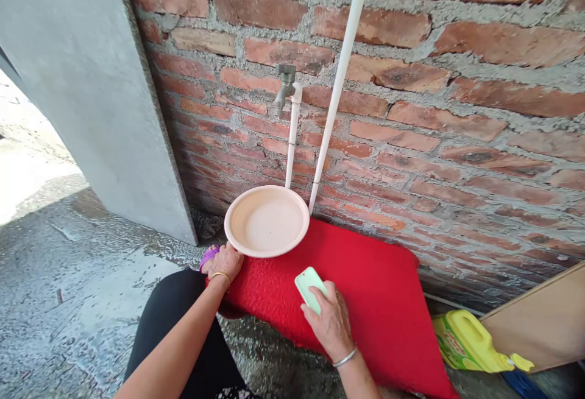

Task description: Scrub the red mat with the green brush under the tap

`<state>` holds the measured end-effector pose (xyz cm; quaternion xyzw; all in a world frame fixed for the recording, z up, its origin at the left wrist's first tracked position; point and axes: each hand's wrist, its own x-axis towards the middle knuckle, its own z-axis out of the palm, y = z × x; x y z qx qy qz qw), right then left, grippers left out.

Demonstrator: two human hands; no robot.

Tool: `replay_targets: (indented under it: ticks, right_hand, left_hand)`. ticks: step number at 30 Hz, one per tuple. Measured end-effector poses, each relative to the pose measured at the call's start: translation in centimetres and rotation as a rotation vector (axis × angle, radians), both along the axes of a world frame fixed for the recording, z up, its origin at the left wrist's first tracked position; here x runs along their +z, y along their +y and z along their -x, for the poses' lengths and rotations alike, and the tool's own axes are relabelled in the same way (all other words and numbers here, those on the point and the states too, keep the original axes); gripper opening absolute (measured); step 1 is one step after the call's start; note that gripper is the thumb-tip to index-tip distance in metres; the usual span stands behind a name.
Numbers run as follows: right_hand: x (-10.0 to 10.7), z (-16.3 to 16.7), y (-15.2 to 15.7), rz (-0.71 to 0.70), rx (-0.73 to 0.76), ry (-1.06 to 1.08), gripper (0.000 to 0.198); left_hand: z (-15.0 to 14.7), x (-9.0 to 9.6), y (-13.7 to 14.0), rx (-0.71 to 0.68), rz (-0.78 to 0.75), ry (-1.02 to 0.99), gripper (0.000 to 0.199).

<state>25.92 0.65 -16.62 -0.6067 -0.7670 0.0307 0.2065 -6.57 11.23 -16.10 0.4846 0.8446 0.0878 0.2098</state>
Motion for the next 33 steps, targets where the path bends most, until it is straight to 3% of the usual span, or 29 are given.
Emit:
replay_targets:
  ticks: [4, 8, 11, 14, 19, 22, 24, 26, 28, 30, 33]
  right_hand:
    - [-0.1, -8.4, 1.4, 0.007, -0.224, 0.034, 0.033]
    - [-0.1, -17.9, 0.4, 0.066, -0.597, 0.051, 0.056]
    - [0.4, -21.1, -0.5, 0.077, -0.804, 0.037, 0.07]
    - [1.0, -18.7, -0.2, 0.003, -0.721, 0.072, 0.068]
    - [0.8, -5.8, 1.1, -0.064, -0.216, 0.153, 0.036]
    - [0.4, 1.2, 1.3, -0.023, -0.015, 0.092, 0.038]
    - [0.3, 3.3, 1.6, 0.018, 0.043, 0.053, 0.041]
    - [0.3, 2.8, 2.4, 0.029, 0.041, 0.047, 0.039]
    - [0.2, 0.1, 3.3, 0.026, -0.025, 0.078, 0.035]
    - [0.3, -4.2, 4.0, 0.047, -0.151, 0.13, 0.034]
    - [0.4, -12.1, 3.7, 0.105, -0.421, 0.194, 0.05]
  left_hand:
    - [0.1, -0.4, 0.0, 0.003, -0.011, 0.007, 0.057]
    - [0.2, -0.7, 0.1, 0.001, -0.024, 0.018, 0.055]
    - [0.1, -0.5, 0.1, 0.01, -0.018, 0.002, 0.055]
    - [0.0, -0.3, 0.1, 0.021, -0.017, -0.017, 0.057]
    - [-0.1, -0.1, 0.1, 0.027, -0.001, -0.009, 0.056]
    - [-0.1, -0.2, 0.2, 0.015, 0.005, -0.004, 0.055]
    - [0.0, -0.3, 0.2, 0.018, 0.008, -0.005, 0.054]
    - [0.0, -0.4, 0.2, 0.021, 0.001, -0.004, 0.055]
    - [0.0, -0.6, 0.2, 0.021, -0.007, -0.002, 0.055]
    - [0.1, -0.8, 0.2, 0.017, -0.011, -0.006, 0.056]
    - [0.1, -0.9, 0.2, 0.023, -0.019, -0.013, 0.056]
